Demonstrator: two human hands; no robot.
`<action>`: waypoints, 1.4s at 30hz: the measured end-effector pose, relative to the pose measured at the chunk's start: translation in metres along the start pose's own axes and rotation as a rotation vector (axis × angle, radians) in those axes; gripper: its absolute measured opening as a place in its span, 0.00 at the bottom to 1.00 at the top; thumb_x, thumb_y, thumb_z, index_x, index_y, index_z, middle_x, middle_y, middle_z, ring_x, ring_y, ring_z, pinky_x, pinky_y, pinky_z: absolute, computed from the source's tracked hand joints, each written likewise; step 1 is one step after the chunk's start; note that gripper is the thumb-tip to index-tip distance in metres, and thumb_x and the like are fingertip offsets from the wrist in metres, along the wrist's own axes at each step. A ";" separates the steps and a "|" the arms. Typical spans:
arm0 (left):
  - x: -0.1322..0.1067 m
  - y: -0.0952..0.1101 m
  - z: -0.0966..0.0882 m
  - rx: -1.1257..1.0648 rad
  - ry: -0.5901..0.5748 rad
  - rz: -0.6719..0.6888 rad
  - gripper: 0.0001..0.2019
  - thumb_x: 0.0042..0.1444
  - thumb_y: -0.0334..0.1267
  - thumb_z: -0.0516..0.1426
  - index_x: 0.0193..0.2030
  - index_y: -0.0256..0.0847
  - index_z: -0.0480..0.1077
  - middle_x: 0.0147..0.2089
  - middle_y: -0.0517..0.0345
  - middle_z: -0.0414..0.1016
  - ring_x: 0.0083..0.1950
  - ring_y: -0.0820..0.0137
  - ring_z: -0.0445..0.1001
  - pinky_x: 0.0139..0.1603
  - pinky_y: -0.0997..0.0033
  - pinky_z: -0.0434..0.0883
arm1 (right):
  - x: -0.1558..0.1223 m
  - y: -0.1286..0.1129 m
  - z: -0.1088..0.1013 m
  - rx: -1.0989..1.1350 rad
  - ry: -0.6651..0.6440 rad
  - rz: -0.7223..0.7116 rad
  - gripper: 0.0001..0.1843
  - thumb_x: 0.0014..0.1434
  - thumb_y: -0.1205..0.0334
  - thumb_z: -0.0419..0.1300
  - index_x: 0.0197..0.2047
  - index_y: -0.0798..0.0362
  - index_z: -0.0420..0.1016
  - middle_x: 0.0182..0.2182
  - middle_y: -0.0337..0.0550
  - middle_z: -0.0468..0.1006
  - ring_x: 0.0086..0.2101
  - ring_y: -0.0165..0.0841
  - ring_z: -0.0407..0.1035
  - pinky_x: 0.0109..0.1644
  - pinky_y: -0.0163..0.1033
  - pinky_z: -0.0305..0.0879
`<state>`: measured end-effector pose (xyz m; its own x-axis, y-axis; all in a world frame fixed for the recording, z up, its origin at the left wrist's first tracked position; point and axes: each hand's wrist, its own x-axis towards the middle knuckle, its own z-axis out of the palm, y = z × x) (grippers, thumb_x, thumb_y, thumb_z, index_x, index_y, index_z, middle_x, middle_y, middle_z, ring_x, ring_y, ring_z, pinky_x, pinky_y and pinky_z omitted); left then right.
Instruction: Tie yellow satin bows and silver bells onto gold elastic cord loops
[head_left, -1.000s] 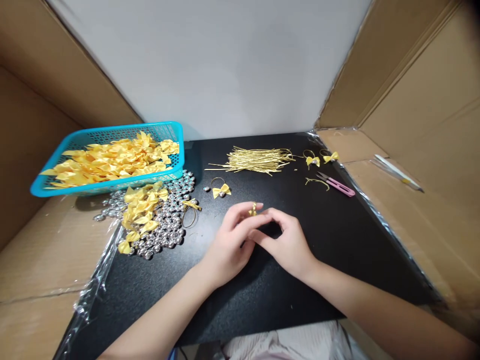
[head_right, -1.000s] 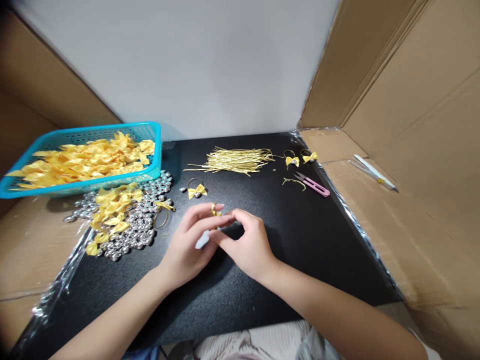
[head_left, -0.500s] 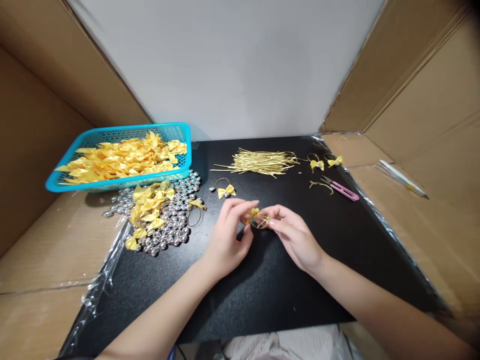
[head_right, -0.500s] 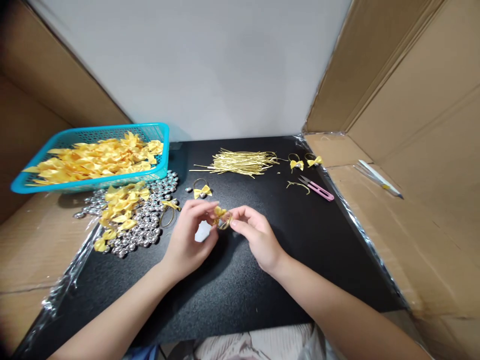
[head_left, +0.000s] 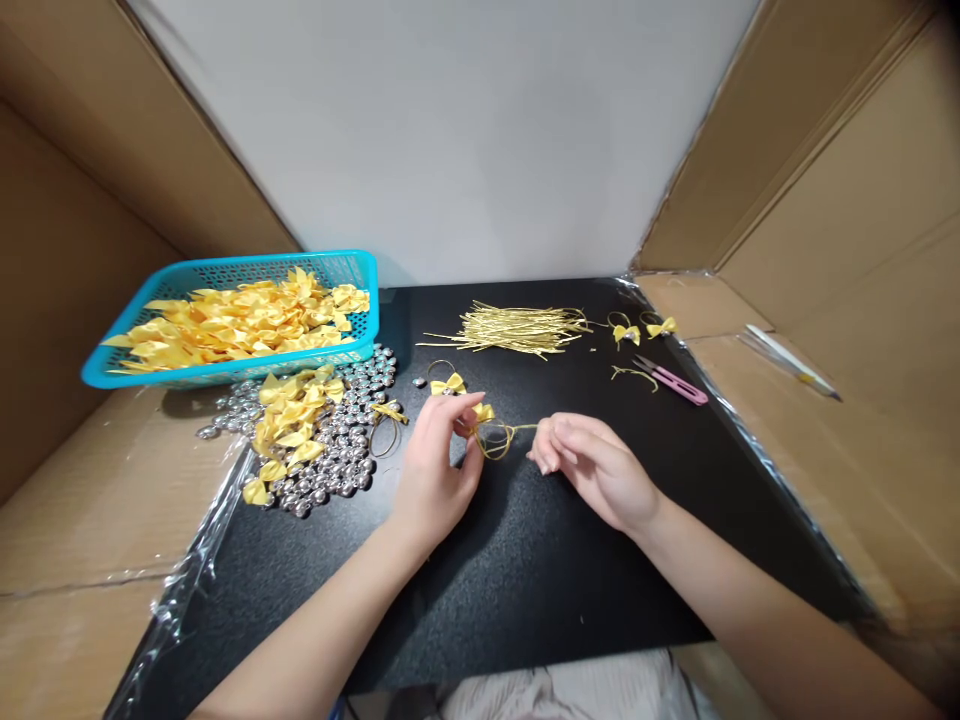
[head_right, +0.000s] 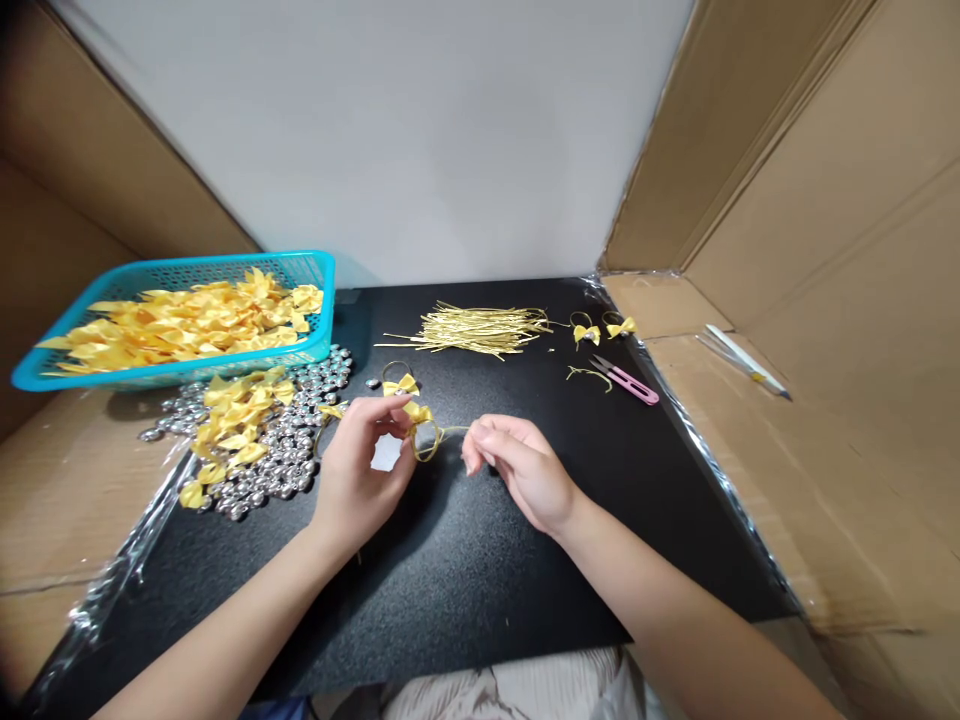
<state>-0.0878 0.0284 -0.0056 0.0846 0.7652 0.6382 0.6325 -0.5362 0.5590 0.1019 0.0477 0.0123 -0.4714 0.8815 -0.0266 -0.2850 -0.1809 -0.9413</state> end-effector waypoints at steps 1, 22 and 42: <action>0.000 0.000 -0.001 0.010 0.011 0.005 0.24 0.54 0.18 0.54 0.55 0.43 0.64 0.39 0.59 0.68 0.38 0.71 0.69 0.39 0.68 0.75 | 0.000 -0.001 -0.002 -0.078 0.033 -0.051 0.21 0.58 0.52 0.59 0.19 0.51 0.61 0.21 0.38 0.66 0.27 0.32 0.60 0.38 0.40 0.59; 0.002 -0.002 -0.003 0.211 -0.079 0.270 0.22 0.58 0.18 0.52 0.56 0.43 0.65 0.45 0.52 0.70 0.47 0.68 0.73 0.48 0.70 0.75 | 0.003 0.004 -0.006 -1.117 0.224 -0.480 0.05 0.60 0.65 0.59 0.38 0.48 0.77 0.39 0.44 0.78 0.43 0.39 0.69 0.50 0.49 0.60; 0.001 0.004 -0.002 0.100 -0.097 0.382 0.17 0.58 0.18 0.55 0.52 0.37 0.68 0.44 0.53 0.70 0.45 0.72 0.72 0.48 0.76 0.72 | 0.011 0.024 0.011 -1.110 0.141 -0.320 0.05 0.56 0.66 0.64 0.37 0.47 0.80 0.48 0.42 0.77 0.50 0.43 0.64 0.53 0.52 0.59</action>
<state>-0.0863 0.0260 -0.0017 0.3974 0.5502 0.7344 0.6127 -0.7549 0.2340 0.0805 0.0479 -0.0069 -0.3936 0.8709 0.2945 0.5458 0.4791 -0.6875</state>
